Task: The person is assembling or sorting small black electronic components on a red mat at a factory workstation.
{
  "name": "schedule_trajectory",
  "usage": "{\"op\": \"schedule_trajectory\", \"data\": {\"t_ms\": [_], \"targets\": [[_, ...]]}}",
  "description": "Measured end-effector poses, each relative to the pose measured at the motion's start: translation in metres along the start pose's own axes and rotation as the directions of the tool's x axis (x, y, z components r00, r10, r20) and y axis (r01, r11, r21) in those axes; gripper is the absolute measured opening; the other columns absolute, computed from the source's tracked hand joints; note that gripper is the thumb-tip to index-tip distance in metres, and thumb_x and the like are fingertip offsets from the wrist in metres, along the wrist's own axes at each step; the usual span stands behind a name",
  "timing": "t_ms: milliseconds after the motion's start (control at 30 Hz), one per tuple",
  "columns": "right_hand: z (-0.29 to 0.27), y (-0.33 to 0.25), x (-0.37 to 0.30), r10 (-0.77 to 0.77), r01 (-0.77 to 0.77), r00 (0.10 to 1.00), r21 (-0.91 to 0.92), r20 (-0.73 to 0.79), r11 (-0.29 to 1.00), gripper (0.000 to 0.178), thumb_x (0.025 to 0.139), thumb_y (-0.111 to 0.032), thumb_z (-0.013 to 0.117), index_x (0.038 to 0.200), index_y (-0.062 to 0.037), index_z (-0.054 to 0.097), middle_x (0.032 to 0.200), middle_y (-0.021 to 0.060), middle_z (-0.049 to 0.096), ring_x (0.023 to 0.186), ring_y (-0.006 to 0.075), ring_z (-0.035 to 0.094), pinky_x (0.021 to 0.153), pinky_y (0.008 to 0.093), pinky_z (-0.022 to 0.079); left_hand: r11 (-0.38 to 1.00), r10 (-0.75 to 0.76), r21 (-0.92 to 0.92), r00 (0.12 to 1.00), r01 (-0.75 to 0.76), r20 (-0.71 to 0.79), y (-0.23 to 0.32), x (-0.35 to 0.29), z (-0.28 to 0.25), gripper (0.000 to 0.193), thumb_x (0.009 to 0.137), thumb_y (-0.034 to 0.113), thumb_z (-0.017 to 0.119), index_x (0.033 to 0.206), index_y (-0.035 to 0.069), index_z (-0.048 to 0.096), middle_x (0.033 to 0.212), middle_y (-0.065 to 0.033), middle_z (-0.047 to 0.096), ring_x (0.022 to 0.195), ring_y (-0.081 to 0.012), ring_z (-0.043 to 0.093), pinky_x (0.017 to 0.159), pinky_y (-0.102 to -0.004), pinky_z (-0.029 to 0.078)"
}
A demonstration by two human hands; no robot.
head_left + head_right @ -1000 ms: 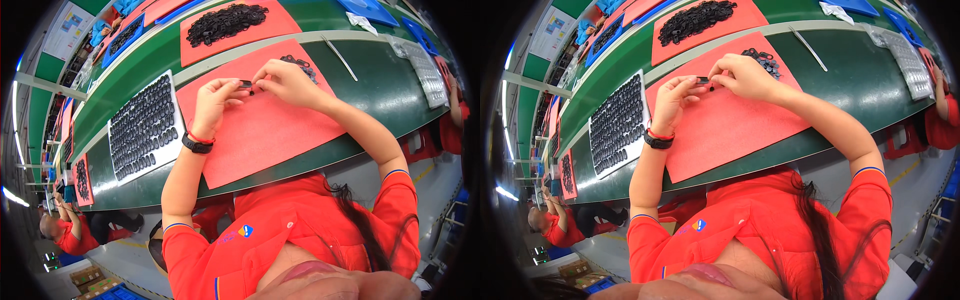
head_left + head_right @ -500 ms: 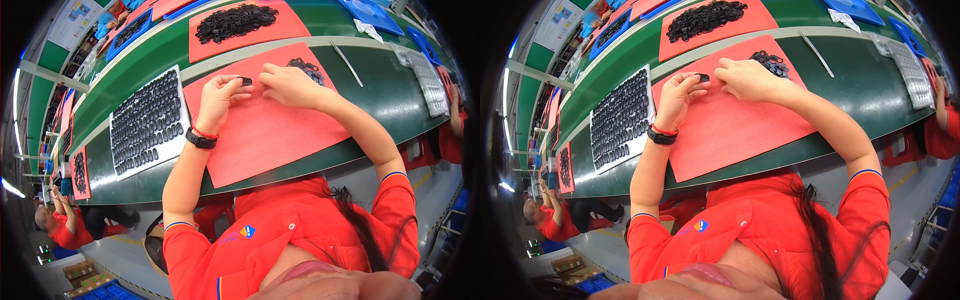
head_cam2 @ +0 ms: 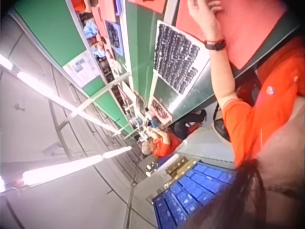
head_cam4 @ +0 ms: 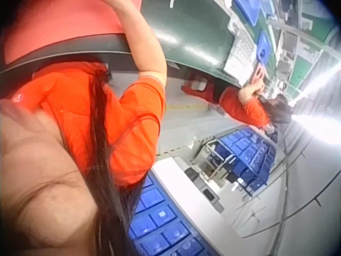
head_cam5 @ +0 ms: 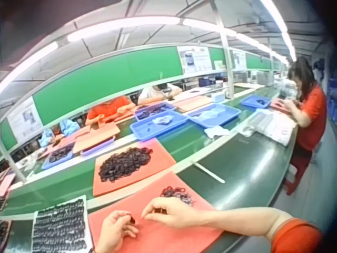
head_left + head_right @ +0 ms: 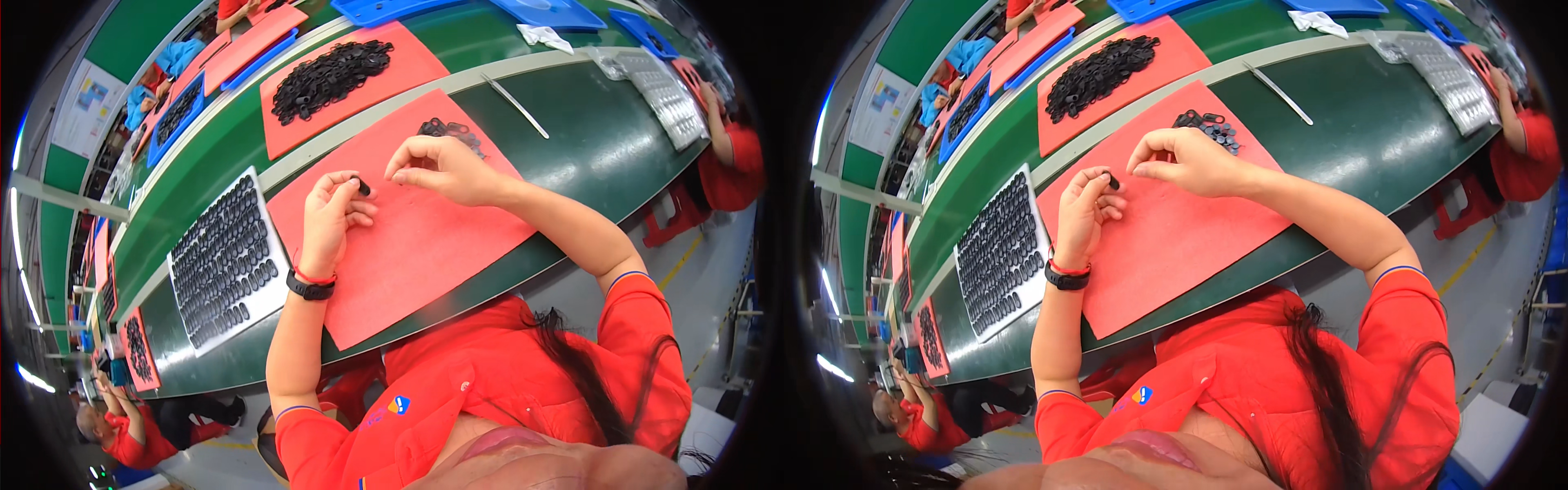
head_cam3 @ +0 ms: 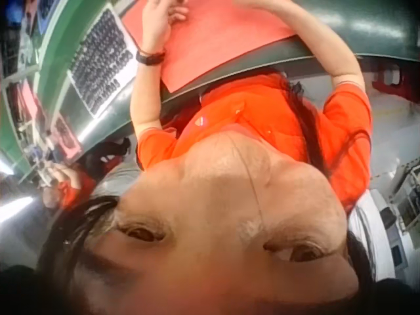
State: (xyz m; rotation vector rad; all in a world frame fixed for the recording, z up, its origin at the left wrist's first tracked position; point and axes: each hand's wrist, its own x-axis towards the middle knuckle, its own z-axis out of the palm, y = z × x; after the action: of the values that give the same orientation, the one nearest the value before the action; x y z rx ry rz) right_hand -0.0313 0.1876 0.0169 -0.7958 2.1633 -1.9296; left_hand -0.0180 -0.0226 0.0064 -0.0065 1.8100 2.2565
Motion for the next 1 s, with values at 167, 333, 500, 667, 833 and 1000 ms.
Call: {"op": "schedule_trajectory", "data": {"t_ms": [167,333,500,667,833,1000], "targets": [[-0.003,-0.002,-0.001,-0.062,0.065,0.998,-0.14,0.021,0.988,0.012,0.083,-0.009,0.062,0.09,0.0003,0.063,0.081,0.0044,0.063,0.074,0.0091,0.058,0.066,0.0237,0.047,0.992,0.02,0.121,0.998,-0.028,0.067,0.0,-0.003,0.006,0.018,0.088,0.013,0.056,0.101,0.0,0.056,0.079,-0.0086,0.062,0.055,-0.0074,0.056,0.046,-0.0175,0.043],[-0.002,0.001,-0.002,0.114,-0.117,0.991,0.044,0.069,0.992,0.012,0.084,-0.009,0.061,0.092,-0.0001,0.06,0.083,0.0014,0.061,0.073,0.0067,0.057,0.061,0.0193,0.046,0.957,0.124,0.265,0.992,-0.121,0.006,-0.004,-0.004,0.012,0.018,0.084,0.007,0.063,0.098,-0.003,0.061,0.076,-0.0044,0.063,0.058,-0.0053,0.057,0.045,-0.0163,0.041],[0.002,0.011,0.0,-0.023,0.021,0.998,-0.027,-0.063,0.999,0.013,0.083,-0.006,0.061,0.094,0.001,0.059,0.082,0.0023,0.061,0.071,0.006,0.058,0.059,0.0186,0.047,0.941,0.085,0.327,0.996,-0.092,0.037,-0.006,-0.003,0.008,0.021,0.084,0.005,0.062,0.102,-0.005,0.06,0.086,-0.0082,0.065,0.065,-0.0076,0.06,0.051,-0.017,0.044],[0.001,0.011,-0.002,-0.077,0.066,0.993,-0.114,-0.087,0.991,0.009,0.083,-0.002,0.059,0.091,-0.0014,0.063,0.084,0.0018,0.062,0.072,0.0067,0.058,0.062,0.0205,0.047,0.976,0.088,0.191,0.994,-0.1,0.069,-0.005,-0.002,0.013,0.023,0.084,0.003,0.06,0.104,-0.007,0.059,0.088,-0.0113,0.065,0.071,-0.0123,0.063,0.06,-0.0203,0.051],[0.008,0.011,-0.002,-0.112,0.077,0.989,-0.307,-0.099,0.949,0.008,0.081,-0.004,0.062,0.088,-0.0019,0.064,0.081,0.0036,0.061,0.075,0.0099,0.058,0.067,0.0227,0.045,0.986,0.03,0.165,0.998,-0.038,0.055,-0.006,-0.003,0.01,0.022,0.084,0.0,0.055,0.104,-0.009,0.056,0.087,-0.0149,0.065,0.072,-0.0162,0.065,0.066,-0.025,0.055],[0.014,0.009,-0.006,0.016,-0.044,0.989,-0.19,-0.147,0.981,0.006,0.078,-0.006,0.065,0.083,-0.002,0.064,0.075,0.0038,0.058,0.072,0.0103,0.054,0.062,0.0233,0.043,0.99,0.014,0.139,0.999,-0.021,0.052,-0.006,-0.005,0.012,0.02,0.084,-0.001,0.055,0.101,-0.01,0.056,0.085,-0.0165,0.065,0.071,-0.0178,0.065,0.066,-0.0262,0.055]]}}
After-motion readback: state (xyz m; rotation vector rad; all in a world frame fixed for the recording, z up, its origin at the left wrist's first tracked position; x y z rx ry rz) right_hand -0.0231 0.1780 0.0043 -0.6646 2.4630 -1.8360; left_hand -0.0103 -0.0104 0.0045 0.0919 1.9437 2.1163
